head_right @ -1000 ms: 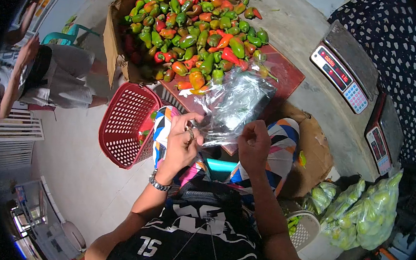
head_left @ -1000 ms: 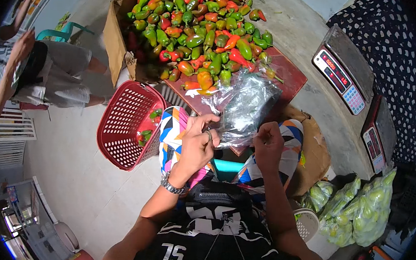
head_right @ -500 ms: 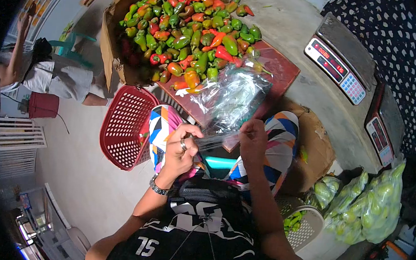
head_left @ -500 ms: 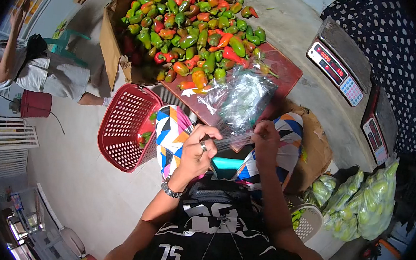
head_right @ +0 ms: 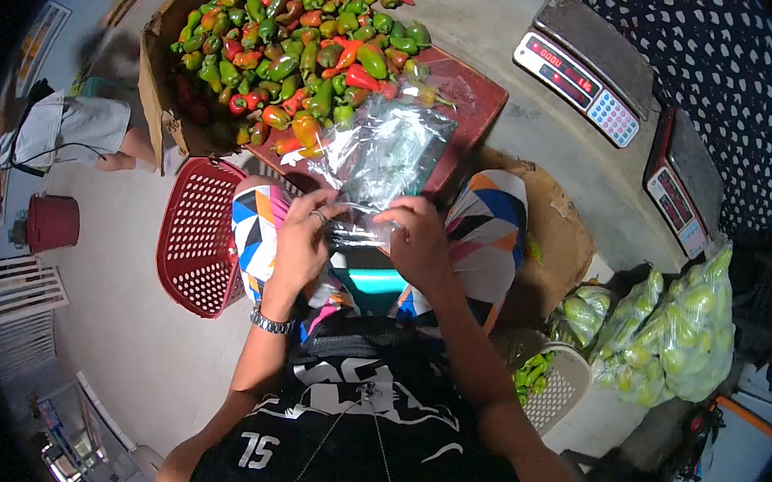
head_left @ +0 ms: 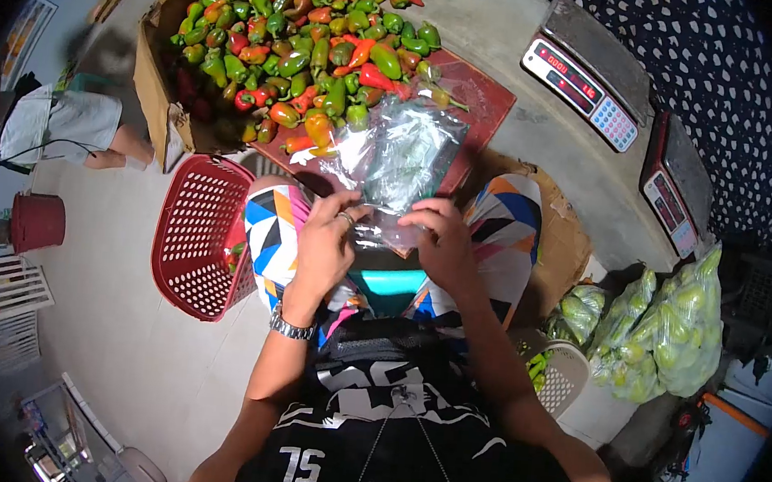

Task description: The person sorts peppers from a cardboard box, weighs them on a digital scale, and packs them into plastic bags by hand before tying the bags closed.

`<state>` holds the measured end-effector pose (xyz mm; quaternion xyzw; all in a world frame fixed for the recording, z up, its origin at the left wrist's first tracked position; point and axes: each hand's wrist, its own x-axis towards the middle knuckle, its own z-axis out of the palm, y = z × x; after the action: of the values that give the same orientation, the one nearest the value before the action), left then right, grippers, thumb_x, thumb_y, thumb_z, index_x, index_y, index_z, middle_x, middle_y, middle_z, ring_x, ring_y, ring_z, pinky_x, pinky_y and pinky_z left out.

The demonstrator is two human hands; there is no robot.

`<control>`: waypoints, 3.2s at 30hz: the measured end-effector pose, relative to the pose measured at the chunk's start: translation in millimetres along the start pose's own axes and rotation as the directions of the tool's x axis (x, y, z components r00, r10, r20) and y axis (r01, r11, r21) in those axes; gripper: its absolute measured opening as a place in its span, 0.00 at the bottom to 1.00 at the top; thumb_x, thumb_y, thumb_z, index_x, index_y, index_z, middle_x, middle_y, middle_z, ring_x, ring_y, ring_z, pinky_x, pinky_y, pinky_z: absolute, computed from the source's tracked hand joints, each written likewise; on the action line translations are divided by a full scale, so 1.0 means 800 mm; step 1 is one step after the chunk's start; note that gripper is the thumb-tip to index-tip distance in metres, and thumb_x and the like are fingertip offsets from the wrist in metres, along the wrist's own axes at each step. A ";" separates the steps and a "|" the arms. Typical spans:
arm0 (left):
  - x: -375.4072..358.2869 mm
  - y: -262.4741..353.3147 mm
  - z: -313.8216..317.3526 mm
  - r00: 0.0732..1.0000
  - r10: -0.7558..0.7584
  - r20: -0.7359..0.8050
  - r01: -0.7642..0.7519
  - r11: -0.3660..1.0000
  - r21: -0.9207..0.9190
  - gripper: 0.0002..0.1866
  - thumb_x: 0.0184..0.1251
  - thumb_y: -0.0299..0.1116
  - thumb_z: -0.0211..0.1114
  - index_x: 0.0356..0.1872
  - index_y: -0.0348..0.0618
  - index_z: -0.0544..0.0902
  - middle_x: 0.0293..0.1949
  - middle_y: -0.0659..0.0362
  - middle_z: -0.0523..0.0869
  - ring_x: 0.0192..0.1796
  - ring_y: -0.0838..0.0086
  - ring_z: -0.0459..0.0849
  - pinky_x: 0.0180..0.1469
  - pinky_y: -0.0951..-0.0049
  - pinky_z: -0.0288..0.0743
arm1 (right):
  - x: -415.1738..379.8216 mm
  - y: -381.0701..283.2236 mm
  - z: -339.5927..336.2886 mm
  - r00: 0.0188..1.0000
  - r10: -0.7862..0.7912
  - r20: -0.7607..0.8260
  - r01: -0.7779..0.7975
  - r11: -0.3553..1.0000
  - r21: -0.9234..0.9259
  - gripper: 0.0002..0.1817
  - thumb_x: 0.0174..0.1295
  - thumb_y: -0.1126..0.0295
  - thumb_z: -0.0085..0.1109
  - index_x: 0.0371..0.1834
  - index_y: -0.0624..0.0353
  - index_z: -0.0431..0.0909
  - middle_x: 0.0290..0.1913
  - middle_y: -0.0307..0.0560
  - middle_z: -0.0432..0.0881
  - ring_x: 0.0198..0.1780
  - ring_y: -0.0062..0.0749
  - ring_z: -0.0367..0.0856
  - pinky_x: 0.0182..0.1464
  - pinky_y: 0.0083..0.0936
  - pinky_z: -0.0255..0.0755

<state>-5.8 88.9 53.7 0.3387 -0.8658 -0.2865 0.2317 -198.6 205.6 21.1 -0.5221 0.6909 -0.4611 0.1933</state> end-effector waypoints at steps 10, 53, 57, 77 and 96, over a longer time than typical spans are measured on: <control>0.040 -0.028 0.007 0.980 -0.180 0.081 0.195 0.949 -0.248 0.25 0.58 0.11 0.58 0.56 0.38 0.89 0.56 0.46 0.90 0.60 0.50 0.88 0.65 0.60 0.80 | 0.067 0.010 -0.018 0.963 0.106 0.249 -0.128 0.989 0.075 0.23 0.62 0.83 0.50 0.62 0.64 0.81 0.58 0.62 0.81 0.61 0.60 0.82 0.66 0.46 0.75; 0.103 -0.133 0.039 0.862 -0.220 0.456 0.186 0.975 0.119 0.20 0.72 0.45 0.69 0.34 0.33 0.88 0.31 0.36 0.86 0.39 0.39 0.88 0.45 0.44 0.80 | 0.351 0.081 0.051 0.921 -0.331 -0.208 0.326 0.944 -0.059 0.28 0.55 0.75 0.74 0.61 0.59 0.76 0.51 0.57 0.83 0.53 0.55 0.85 0.54 0.44 0.80; 0.110 -0.130 0.044 0.842 -0.225 0.491 0.200 0.974 0.104 0.21 0.72 0.46 0.69 0.33 0.33 0.88 0.30 0.36 0.86 0.39 0.39 0.87 0.45 0.44 0.80 | 0.340 0.082 0.026 0.993 0.060 0.101 -0.095 0.917 0.388 0.25 0.60 0.71 0.74 0.60 0.58 0.77 0.52 0.51 0.85 0.46 0.41 0.88 0.50 0.36 0.80; 0.112 -0.137 0.046 0.822 -0.242 0.515 0.183 0.969 0.164 0.17 0.72 0.43 0.68 0.38 0.35 0.89 0.34 0.37 0.87 0.41 0.41 0.88 0.47 0.46 0.81 | 0.341 0.093 -0.001 0.914 0.078 0.397 -0.400 0.322 0.858 0.39 0.72 0.58 0.64 0.82 0.60 0.62 0.63 0.48 0.79 0.56 0.36 0.82 0.59 0.35 0.75; 0.111 -0.140 0.046 0.813 -0.256 0.523 0.199 0.966 0.164 0.16 0.72 0.41 0.69 0.41 0.36 0.89 0.35 0.38 0.88 0.42 0.41 0.88 0.48 0.47 0.81 | 0.335 0.084 -0.002 0.916 0.110 0.386 -0.395 0.425 0.815 0.38 0.66 0.79 0.60 0.83 0.60 0.62 0.69 0.48 0.77 0.64 0.38 0.80 0.62 0.36 0.74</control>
<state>-35.8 -30.5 -27.5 0.3567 -0.8622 -0.3518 -0.0750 -338.2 -32.8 23.2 -0.2943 0.3905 -0.6380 0.5949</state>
